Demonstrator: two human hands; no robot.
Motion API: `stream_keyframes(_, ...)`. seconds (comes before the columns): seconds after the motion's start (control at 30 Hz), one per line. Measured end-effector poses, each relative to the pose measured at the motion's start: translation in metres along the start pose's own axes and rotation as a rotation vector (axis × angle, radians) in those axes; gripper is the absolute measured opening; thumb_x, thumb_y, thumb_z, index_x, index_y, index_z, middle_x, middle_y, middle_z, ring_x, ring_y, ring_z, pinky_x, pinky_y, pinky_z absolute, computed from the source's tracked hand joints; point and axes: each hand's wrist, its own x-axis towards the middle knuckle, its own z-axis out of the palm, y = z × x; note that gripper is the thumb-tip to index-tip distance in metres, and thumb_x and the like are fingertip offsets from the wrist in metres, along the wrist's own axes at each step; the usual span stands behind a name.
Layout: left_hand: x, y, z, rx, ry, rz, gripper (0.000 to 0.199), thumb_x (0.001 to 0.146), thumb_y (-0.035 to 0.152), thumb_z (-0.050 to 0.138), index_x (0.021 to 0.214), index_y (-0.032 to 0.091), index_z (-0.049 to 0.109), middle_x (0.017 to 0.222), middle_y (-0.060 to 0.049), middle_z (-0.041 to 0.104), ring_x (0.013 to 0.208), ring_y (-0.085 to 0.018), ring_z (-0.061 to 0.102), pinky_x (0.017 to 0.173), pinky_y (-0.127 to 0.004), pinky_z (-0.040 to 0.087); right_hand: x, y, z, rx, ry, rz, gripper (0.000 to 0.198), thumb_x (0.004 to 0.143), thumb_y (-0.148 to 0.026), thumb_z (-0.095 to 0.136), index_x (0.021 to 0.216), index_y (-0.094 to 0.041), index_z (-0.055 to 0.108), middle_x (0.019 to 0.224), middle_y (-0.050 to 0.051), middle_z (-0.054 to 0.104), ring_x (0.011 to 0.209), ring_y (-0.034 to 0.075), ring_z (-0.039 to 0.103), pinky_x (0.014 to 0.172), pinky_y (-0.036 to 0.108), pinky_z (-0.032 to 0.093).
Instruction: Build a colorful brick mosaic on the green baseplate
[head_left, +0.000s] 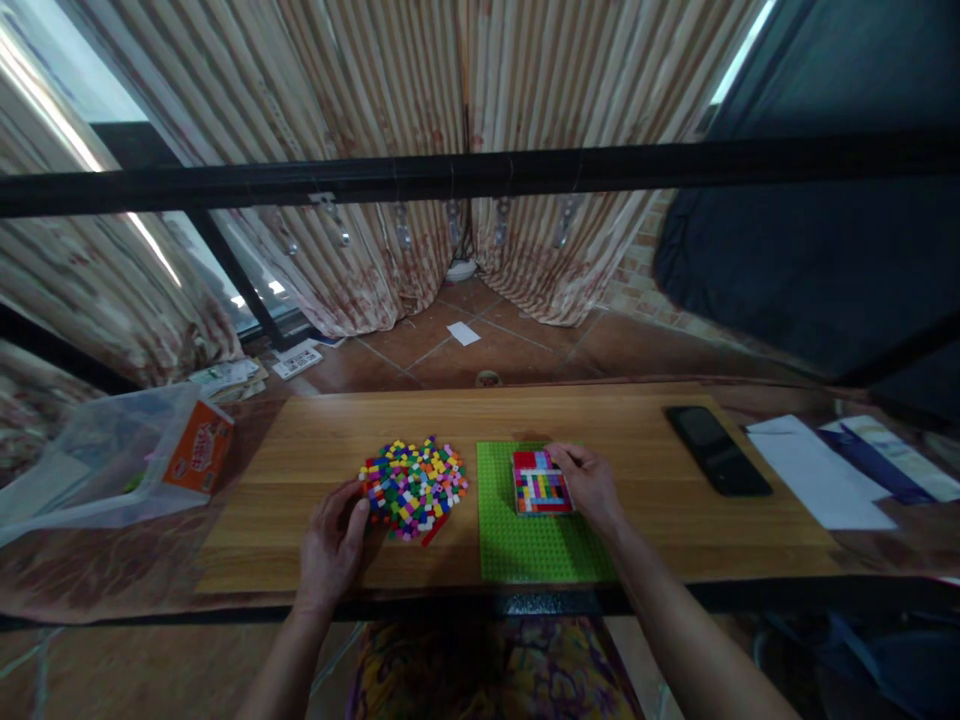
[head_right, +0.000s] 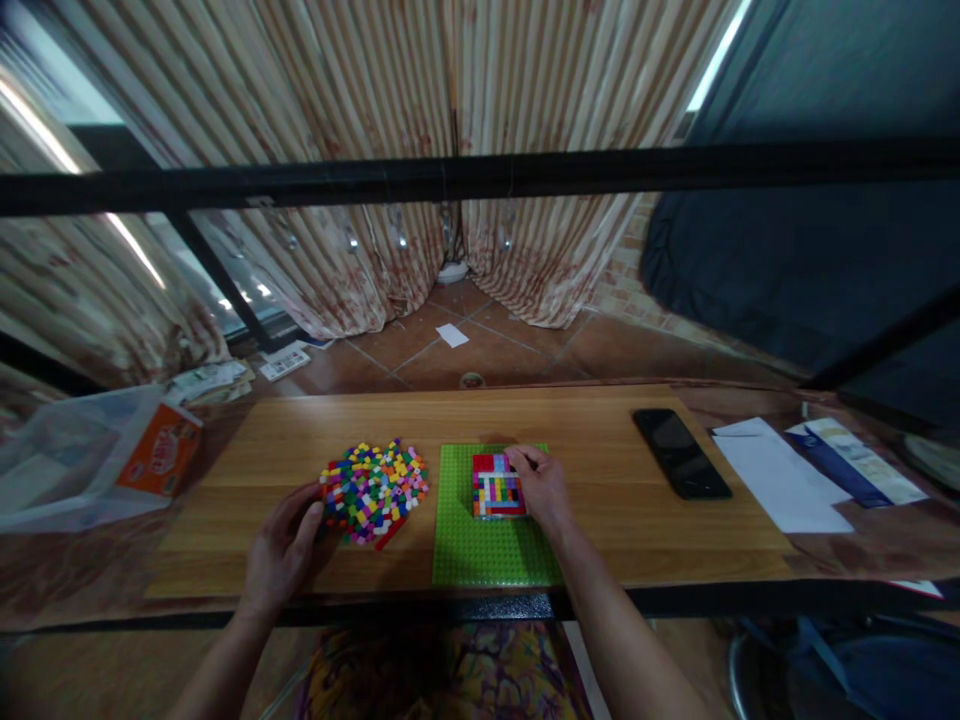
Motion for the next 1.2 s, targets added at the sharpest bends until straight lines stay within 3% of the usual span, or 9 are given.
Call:
stream_keyframes(0.23, 0.000, 0.000, 0.001, 0.020, 0.022, 0.049, 0.038, 0.087, 0.047, 0.048, 0.106, 0.018, 0.063, 0.114, -0.011, 0.066, 0.109, -0.025, 0.060, 0.099, -0.043, 0.046, -0.003, -0.002, -0.010, 0.028, -0.058, -0.030, 0.052, 0.072, -0.063, 0.060, 0.088, -0.015, 0.073, 0.080, 0.006, 0.073, 0.070, 0.021, 0.066, 0.061, 0.030, 0.052)
stream_keyframes(0.37, -0.002, 0.000, 0.003, 0.028, 0.053, 0.069, 0.036, 0.088, 0.045, 0.049, 0.107, 0.018, 0.063, 0.113, -0.011, 0.066, 0.108, -0.025, 0.061, 0.098, -0.042, 0.047, -0.009, -0.011, -0.020, -0.014, 0.073, -0.155, 0.047, 0.080, -0.058, 0.056, 0.096, -0.017, 0.071, 0.098, 0.009, 0.073, 0.093, 0.024, 0.066, 0.084, 0.038, 0.051)
stream_keyframes(0.47, -0.004, 0.001, 0.004, 0.017, 0.063, 0.070, 0.033, 0.088, 0.042, 0.049, 0.107, 0.019, 0.063, 0.113, -0.010, 0.066, 0.108, -0.024, 0.061, 0.097, -0.041, 0.048, -0.028, -0.029, -0.015, -0.109, 0.111, -0.261, 0.039, 0.083, -0.052, 0.057, 0.097, -0.018, 0.071, 0.100, 0.009, 0.072, 0.092, 0.024, 0.065, 0.085, 0.039, 0.050)
stream_keyframes(0.67, -0.005, 0.000, 0.006, 0.016, 0.069, 0.066, 0.029, 0.089, 0.038, 0.050, 0.108, 0.019, 0.062, 0.115, -0.010, 0.066, 0.109, -0.024, 0.060, 0.097, -0.041, 0.048, -0.084, -0.052, 0.042, -0.313, -0.342, -0.553, 0.020, 0.090, -0.033, 0.052, 0.093, -0.028, 0.071, 0.095, 0.004, 0.070, 0.093, 0.022, 0.062, 0.083, 0.036, 0.048)
stream_keyframes(0.73, -0.006, -0.001, 0.006, 0.017, 0.068, 0.069, 0.029, 0.089, 0.037, 0.050, 0.108, 0.019, 0.062, 0.115, -0.011, 0.065, 0.110, -0.024, 0.060, 0.098, -0.041, 0.048, -0.092, -0.049, 0.063, -0.394, -0.413, -0.608, 0.021, 0.090, -0.024, 0.050, 0.093, -0.027, 0.071, 0.092, 0.004, 0.069, 0.091, 0.022, 0.062, 0.083, 0.036, 0.048)
stream_keyframes(0.93, -0.005, 0.000, 0.004, 0.004, 0.069, 0.080, 0.026, 0.088, 0.036, 0.052, 0.106, 0.019, 0.062, 0.113, -0.010, 0.066, 0.107, -0.023, 0.061, 0.096, -0.040, 0.049, -0.085, -0.035, 0.097, -0.567, -0.454, -0.668, 0.023, 0.087, -0.013, 0.051, 0.093, -0.023, 0.071, 0.089, 0.006, 0.065, 0.090, 0.022, 0.059, 0.084, 0.036, 0.048)
stream_keyframes(1.2, -0.006, -0.002, 0.005, -0.009, 0.072, 0.089, 0.024, 0.088, 0.034, 0.053, 0.106, 0.020, 0.062, 0.112, -0.009, 0.067, 0.106, -0.022, 0.062, 0.095, -0.040, 0.049, -0.076, -0.035, 0.100, -0.692, -0.517, -0.639, 0.025, 0.082, -0.011, 0.056, 0.101, -0.021, 0.069, 0.098, 0.007, 0.062, 0.097, 0.022, 0.056, 0.091, 0.035, 0.046)
